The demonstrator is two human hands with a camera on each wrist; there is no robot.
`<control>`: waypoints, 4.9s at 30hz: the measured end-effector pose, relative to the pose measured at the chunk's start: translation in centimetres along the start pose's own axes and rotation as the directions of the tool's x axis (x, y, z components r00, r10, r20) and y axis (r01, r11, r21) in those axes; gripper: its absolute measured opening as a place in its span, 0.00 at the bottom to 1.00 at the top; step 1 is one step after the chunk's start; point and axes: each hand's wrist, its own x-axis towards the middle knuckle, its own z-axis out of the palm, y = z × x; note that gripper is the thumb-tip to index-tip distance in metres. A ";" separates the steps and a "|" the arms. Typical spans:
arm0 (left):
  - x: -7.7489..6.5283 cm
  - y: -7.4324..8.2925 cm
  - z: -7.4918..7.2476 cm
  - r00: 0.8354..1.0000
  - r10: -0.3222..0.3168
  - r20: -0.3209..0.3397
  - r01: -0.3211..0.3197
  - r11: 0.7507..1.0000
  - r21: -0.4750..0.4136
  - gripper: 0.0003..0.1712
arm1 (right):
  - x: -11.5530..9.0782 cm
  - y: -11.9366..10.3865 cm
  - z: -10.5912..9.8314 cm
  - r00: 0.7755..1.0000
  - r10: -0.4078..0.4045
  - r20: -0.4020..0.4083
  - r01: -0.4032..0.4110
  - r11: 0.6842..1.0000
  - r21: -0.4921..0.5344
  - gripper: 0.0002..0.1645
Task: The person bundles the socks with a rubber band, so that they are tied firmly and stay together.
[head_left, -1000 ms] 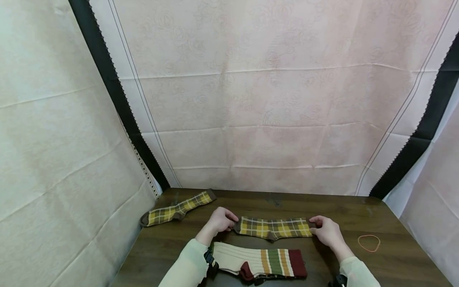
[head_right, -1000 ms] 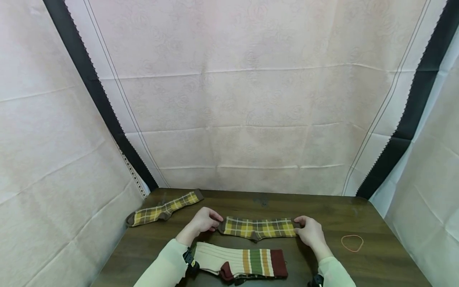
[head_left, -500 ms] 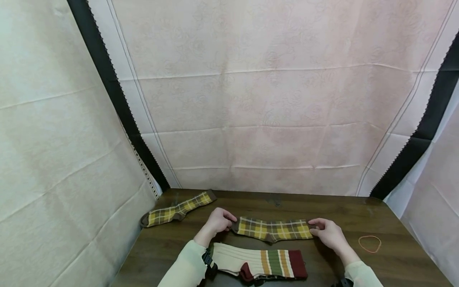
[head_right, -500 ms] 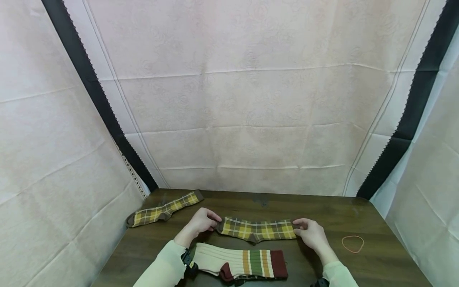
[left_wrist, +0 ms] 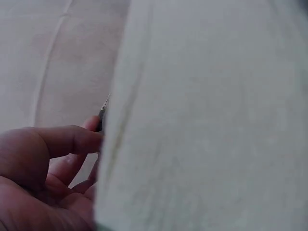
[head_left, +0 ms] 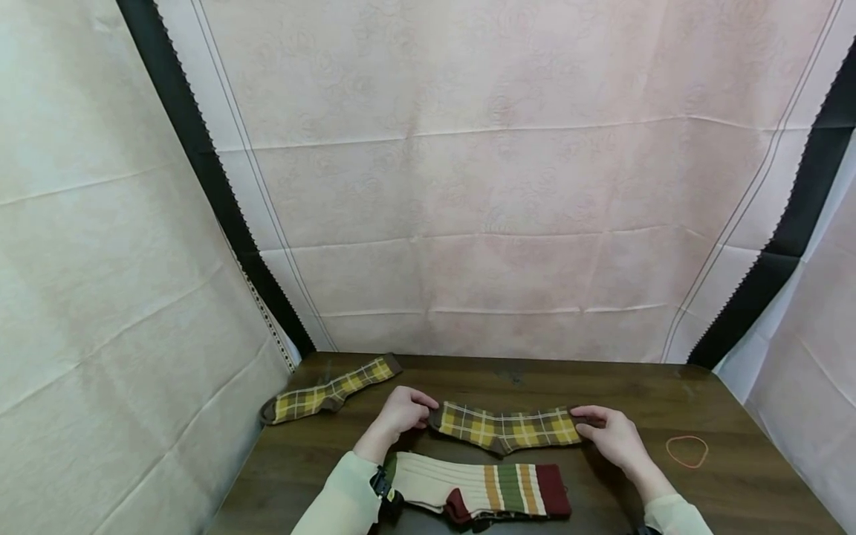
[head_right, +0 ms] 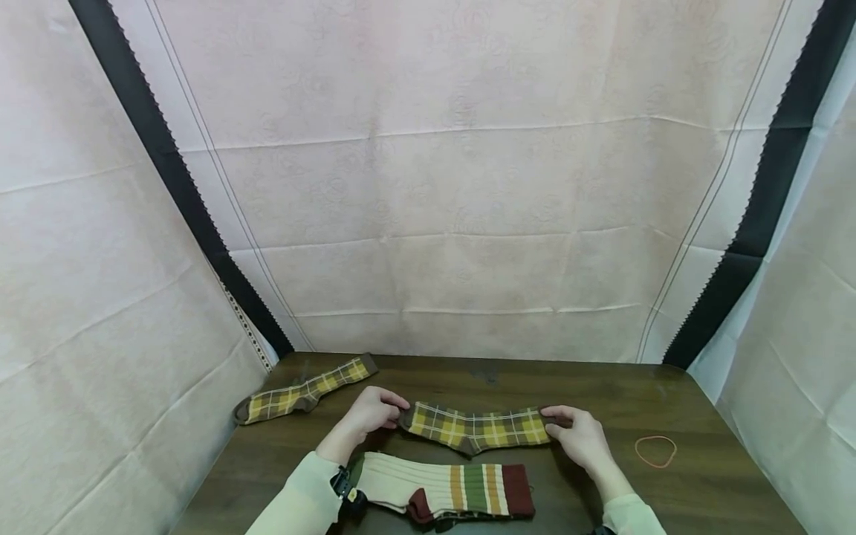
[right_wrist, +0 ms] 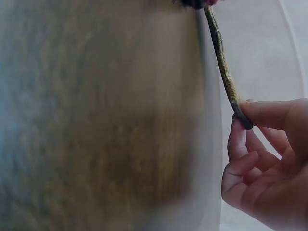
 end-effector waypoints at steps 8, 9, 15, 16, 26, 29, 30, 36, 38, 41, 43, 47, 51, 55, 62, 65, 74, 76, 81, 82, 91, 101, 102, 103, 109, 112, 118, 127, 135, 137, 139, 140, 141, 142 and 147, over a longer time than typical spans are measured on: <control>-0.6 0.4 -0.7 0.999 -0.020 -0.042 0.015 0.992 -0.122 0.15 | -1.0 -1.4 -0.5 0.999 0.042 0.007 -0.043 0.995 0.089 0.21; -0.6 0.4 -0.8 0.999 -0.021 -0.048 0.014 0.991 -0.132 0.15 | -1.1 -1.6 -0.5 0.999 0.051 0.013 -0.052 0.993 0.104 0.22; -1.5 0.4 -1.7 0.997 -0.019 -0.073 0.006 0.984 -0.177 0.15 | -1.8 -2.4 -0.4 0.993 0.103 0.059 -0.113 0.974 0.195 0.25; -1.6 0.4 -1.9 0.997 -0.013 -0.079 -0.001 0.984 -0.179 0.15 | -2.0 -2.6 -0.4 0.992 0.106 0.064 -0.117 0.972 0.206 0.25; -3.1 0.3 -3.1 0.995 0.003 -0.099 -0.027 0.971 -0.239 0.14 | -3.2 -4.2 -0.2 0.992 0.093 0.087 -0.111 0.966 0.232 0.27; -3.4 0.2 -3.4 0.996 -0.004 -0.093 -0.020 0.965 -0.260 0.15 | -3.5 -4.4 -0.1 0.991 0.092 0.102 -0.114 0.963 0.243 0.27; -3.5 0.2 -3.5 0.996 -0.005 -0.093 -0.020 0.965 -0.262 0.15 | -3.5 -4.4 -0.1 0.990 0.091 0.109 -0.116 0.961 0.250 0.27; -4.5 -0.1 -4.0 0.997 0.007 -0.074 -0.028 0.960 -0.279 0.17 | -4.0 -4.5 -0.1 0.982 0.089 0.166 -0.137 0.942 0.305 0.26; -4.9 -0.3 -4.1 0.997 0.008 -0.072 -0.028 0.958 -0.286 0.17 | -4.2 -4.6 -0.1 0.980 0.076 0.186 -0.133 0.938 0.319 0.26; -5.5 -0.6 -4.4 0.998 0.005 -0.070 -0.026 0.953 -0.302 0.17 | -4.5 -4.6 -0.3 0.977 0.048 0.210 -0.116 0.939 0.324 0.27; -5.8 -0.9 -4.6 0.998 0.010 -0.063 -0.029 0.951 -0.309 0.17 | -4.6 -4.6 -0.3 0.975 0.037 0.218 -0.107 0.940 0.324 0.28; -6.2 -1.1 -4.9 0.999 0.010 -0.039 -0.022 0.945 -0.327 0.18 | -4.8 -4.6 -0.5 0.973 0.016 0.232 -0.091 0.944 0.316 0.29; -6.5 -1.1 -5.0 0.999 0.002 -0.043 -0.016 0.941 -0.337 0.18 | -4.9 -4.7 -0.7 0.968 -0.010 0.251 -0.074 0.944 0.320 0.29; -6.8 -1.2 -5.2 0.999 0.005 -0.036 -0.017 0.939 -0.342 0.19 | -5.1 -4.9 -0.9 0.960 -0.035 0.279 -0.064 0.939 0.338 0.29; -7.4 -1.3 -5.7 1.000 0.016 -0.020 -0.022 0.937 -0.350 0.20 | -5.4 -4.7 -1.2 0.944 -0.082 0.320 -0.043 0.930 0.366 0.27; -7.7 -1.1 -5.9 1.000 0.013 -0.023 -0.020 0.941 -0.338 0.20 | -5.4 -4.6 -1.2 0.935 -0.118 0.336 -0.020 0.924 0.381 0.26; -8.6 -1.1 -6.3 1.000 0.015 0.014 -0.010 0.960 -0.280 0.20 | -5.4 -4.3 -1.3 0.889 -0.209 0.408 0.024 0.910 0.413 0.23; -8.8 -1.3 -6.4 1.000 0.007 0.014 -0.003 0.965 -0.263 0.20 | -5.5 -4.3 -1.2 0.874 -0.236 0.424 0.043 0.908 0.416 0.23; -8.9 -1.4 -6.6 1.000 0.007 0.028 0.000 0.969 -0.247 0.19 | -5.6 -4.2 -1.0 0.852 -0.269 0.449 0.082 0.915 0.394 0.23; -8.9 -1.4 -6.6 0.999 0.011 0.033 -0.002 0.968 -0.249 0.19 | -5.6 -4.3 -1.0 0.849 -0.266 0.457 0.078 0.918 0.390 0.23; -8.9 -1.4 -6.7 0.997 0.033 0.073 -0.013 0.965 -0.261 0.18 | -5.7 -4.1 -0.8 0.824 -0.211 0.526 0.011 0.934 0.358 0.22; -9.2 -1.4 -7.1 0.996 0.029 0.084 -0.009 0.974 -0.228 0.18 | -5.6 -4.1 -0.3 0.815 -0.235 0.529 0.037 0.933 0.358 0.21; -9.2 -1.5 -7.2 0.995 0.025 0.092 -0.004 0.974 -0.225 0.17 | -5.6 -4.1 -0.3 0.812 -0.238 0.534 0.037 0.933 0.359 0.21; -9.3 -1.5 -7.2 0.995 0.020 0.102 0.003 0.976 -0.218 0.17 | -5.6 -4.0 -0.2 0.808 -0.242 0.538 0.044 0.934 0.354 0.21; -9.4 -2.1 -7.3 0.987 -0.024 0.157 0.047 0.988 -0.146 0.14 | -5.6 -3.6 0.4 0.791 -0.244 0.561 0.074 0.949 0.307 0.18; -9.5 -2.2 -7.4 0.983 -0.026 0.181 0.050 0.990 -0.129 0.13 | -5.6 -3.4 0.6 0.789 -0.236 0.567 0.071 0.952 0.297 0.18; -9.5 -2.4 -7.5 0.979 -0.024 0.204 0.046 0.993 -0.108 0.12 | -5.7 -3.3 0.7 0.788 -0.231 0.571 0.079 0.957 0.279 0.15; -9.6 -2.3 -7.8 0.971 -0.029 0.237 0.057 0.992 -0.110 0.12 | -5.6 -3.2 0.9 0.796 -0.255 0.549 0.117 0.955 0.274 0.14; -9.7 -2.8 -7.7 0.965 -0.058 0.257 0.072 0.996 -0.048 0.11 | -5.5 -2.9 1.2 0.801 -0.198 0.566 0.054 0.964 0.261 0.13; -9.7 -2.9 -7.6 0.963 -0.068 0.260 0.079 0.996 -0.035 0.09 | -5.4 -2.8 1.2 0.803 -0.198 0.562 0.052 0.963 0.266 0.13; -9.7 -3.0 -7.6 0.962 -0.075 0.261 0.085 0.996 -0.027 0.09 | -5.5 -2.8 1.2 0.806 -0.205 0.555 0.055 0.960 0.274 0.13; -9.7 -3.0 -7.6 0.962 -0.077 0.262 0.087 0.996 -0.025 0.09 | -5.5 -2.9 1.3 0.809 -0.206 0.551 0.057 0.960 0.275 0.13; -9.7 -3.0 -7.5 0.962 -0.078 0.261 0.087 0.996 -0.021 0.09 | -5.5 -2.9 1.3 0.811 -0.211 0.545 0.065 0.959 0.276 0.13; -9.7 -3.0 -7.5 0.962 -0.079 0.260 0.086 0.996 -0.017 0.09 | -5.5 -2.9 1.3 0.815 -0.217 0.537 0.078 0.960 0.270 0.14; -9.6 -3.2 -7.4 0.965 -0.080 0.249 0.082 0.997 0.003 0.11 | -5.4 -2.9 1.4 0.840 -0.224 0.495 0.153 0.972 0.180 0.21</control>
